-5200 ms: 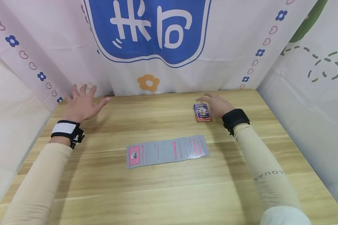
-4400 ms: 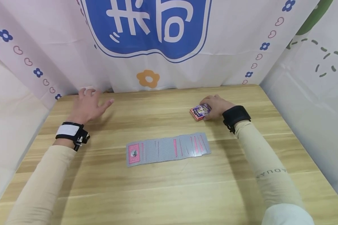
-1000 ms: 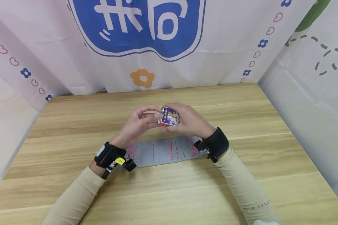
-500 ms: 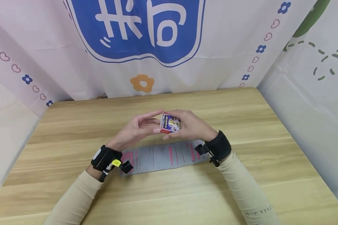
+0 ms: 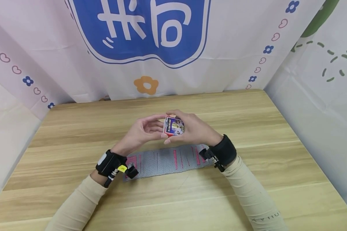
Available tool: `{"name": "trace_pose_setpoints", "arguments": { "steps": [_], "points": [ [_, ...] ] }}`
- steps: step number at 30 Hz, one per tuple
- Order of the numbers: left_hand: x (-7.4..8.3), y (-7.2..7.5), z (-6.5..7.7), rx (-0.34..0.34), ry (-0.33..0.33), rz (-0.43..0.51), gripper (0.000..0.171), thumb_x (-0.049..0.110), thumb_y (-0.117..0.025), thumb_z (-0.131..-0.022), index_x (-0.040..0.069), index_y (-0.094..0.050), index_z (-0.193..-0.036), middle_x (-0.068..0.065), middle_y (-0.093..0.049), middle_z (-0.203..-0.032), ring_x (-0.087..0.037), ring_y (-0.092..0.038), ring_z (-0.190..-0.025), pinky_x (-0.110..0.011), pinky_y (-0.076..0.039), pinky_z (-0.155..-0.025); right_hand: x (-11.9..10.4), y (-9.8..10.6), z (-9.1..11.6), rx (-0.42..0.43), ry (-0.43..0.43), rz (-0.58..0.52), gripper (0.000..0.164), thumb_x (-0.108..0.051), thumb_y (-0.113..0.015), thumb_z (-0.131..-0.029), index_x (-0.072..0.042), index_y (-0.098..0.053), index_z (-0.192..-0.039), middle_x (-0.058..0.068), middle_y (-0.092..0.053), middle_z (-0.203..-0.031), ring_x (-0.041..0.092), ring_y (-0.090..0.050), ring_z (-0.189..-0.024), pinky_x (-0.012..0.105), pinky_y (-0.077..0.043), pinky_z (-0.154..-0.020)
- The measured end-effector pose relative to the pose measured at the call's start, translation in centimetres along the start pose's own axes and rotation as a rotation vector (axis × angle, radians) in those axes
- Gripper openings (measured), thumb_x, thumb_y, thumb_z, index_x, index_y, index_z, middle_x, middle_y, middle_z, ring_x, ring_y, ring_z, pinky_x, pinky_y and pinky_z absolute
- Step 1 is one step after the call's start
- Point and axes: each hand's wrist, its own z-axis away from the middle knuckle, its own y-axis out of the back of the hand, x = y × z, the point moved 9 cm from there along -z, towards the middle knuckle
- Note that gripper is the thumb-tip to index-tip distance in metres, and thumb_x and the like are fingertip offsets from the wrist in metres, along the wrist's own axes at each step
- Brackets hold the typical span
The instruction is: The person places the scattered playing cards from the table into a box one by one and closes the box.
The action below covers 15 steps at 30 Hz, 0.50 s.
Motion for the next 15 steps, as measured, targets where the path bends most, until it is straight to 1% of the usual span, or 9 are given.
{"name": "trace_pose_setpoints", "arguments": {
  "steps": [4, 8, 9, 10, 11, 13, 15],
  "points": [
    [-0.12, 0.09, 0.01, 0.012, 0.010, 0.043, 0.071, 0.012, -0.084, -0.088, 0.019, -0.053, -0.151, -0.013, -0.069, -0.129, -0.022, -0.071, -0.114, -0.030, -0.060, -0.095, -0.24, 0.16, -0.09, 0.039, 0.046, -0.011, 0.082, -0.027, -0.092, -0.083, -0.009, -0.049, -0.151, 0.012, -0.068, -0.131, 0.019, -0.068, -0.099, 0.030, -0.058, -0.081],
    [-0.29, 0.08, 0.03, 0.016, 0.027, 0.096, 0.075, 0.020, -0.090, -0.084, 0.021, -0.053, -0.150, -0.015, -0.069, -0.130, -0.023, -0.071, -0.116, -0.037, -0.059, -0.101, -0.35, 0.41, -0.05, 0.090, 0.084, -0.010, 0.073, -0.022, -0.089, -0.084, -0.007, -0.055, -0.147, 0.011, -0.070, -0.128, 0.019, -0.068, -0.101, 0.030, -0.057, -0.082],
    [-0.30, 0.03, 0.04, 0.013, 0.028, 0.109, 0.076, 0.022, -0.091, -0.083, 0.021, -0.052, -0.149, -0.015, -0.069, -0.131, -0.024, -0.071, -0.116, -0.039, -0.059, -0.102, -0.39, 0.49, -0.02, 0.102, 0.089, -0.011, 0.071, -0.022, -0.089, -0.084, -0.007, -0.057, -0.145, 0.011, -0.071, -0.127, 0.019, -0.068, -0.100, 0.030, -0.057, -0.082],
    [-0.28, 0.04, 0.01, 0.015, 0.026, 0.121, 0.076, 0.020, -0.090, -0.084, 0.020, -0.051, -0.149, -0.016, -0.069, -0.131, -0.023, -0.071, -0.115, -0.039, -0.058, -0.103, -0.38, 0.56, 0.00, 0.116, 0.087, -0.012, 0.070, -0.022, -0.090, -0.084, -0.007, -0.058, -0.144, 0.011, -0.072, -0.125, 0.019, -0.068, -0.099, 0.030, -0.057, -0.080],
    [-0.27, 0.07, -0.04, 0.018, 0.022, 0.137, 0.081, 0.024, -0.092, -0.082, 0.018, -0.049, -0.150, -0.018, -0.069, -0.132, -0.022, -0.072, -0.114, -0.040, -0.058, -0.104, -0.40, 0.66, 0.02, 0.128, 0.085, -0.008, 0.069, -0.023, -0.090, -0.083, -0.006, -0.059, -0.143, 0.011, -0.072, -0.124, 0.018, -0.068, -0.098, 0.029, -0.057, -0.080],
    [-0.25, 0.13, -0.12, 0.022, 0.017, 0.161, 0.080, 0.018, -0.090, -0.084, 0.014, -0.045, -0.150, -0.020, -0.069, -0.132, -0.021, -0.073, -0.112, -0.039, -0.058, -0.104, -0.42, 0.79, 0.03, 0.146, 0.084, -0.002, 0.067, -0.023, -0.091, -0.082, -0.005, -0.060, -0.140, 0.012, -0.073, -0.121, 0.018, -0.069, -0.096, 0.029, -0.058, -0.079],
    [-0.26, 0.16, -0.18, 0.026, 0.015, 0.181, 0.074, 0.011, -0.086, -0.087, 0.012, -0.043, -0.147, -0.020, -0.069, -0.130, -0.020, -0.074, -0.109, -0.036, -0.059, -0.102, -0.43, 0.85, -0.01, 0.153, 0.078, 0.000, 0.067, -0.024, -0.091, -0.082, -0.004, -0.061, -0.138, 0.012, -0.074, -0.119, 0.019, -0.070, -0.096, 0.029, -0.058, -0.080]
  ]
}}
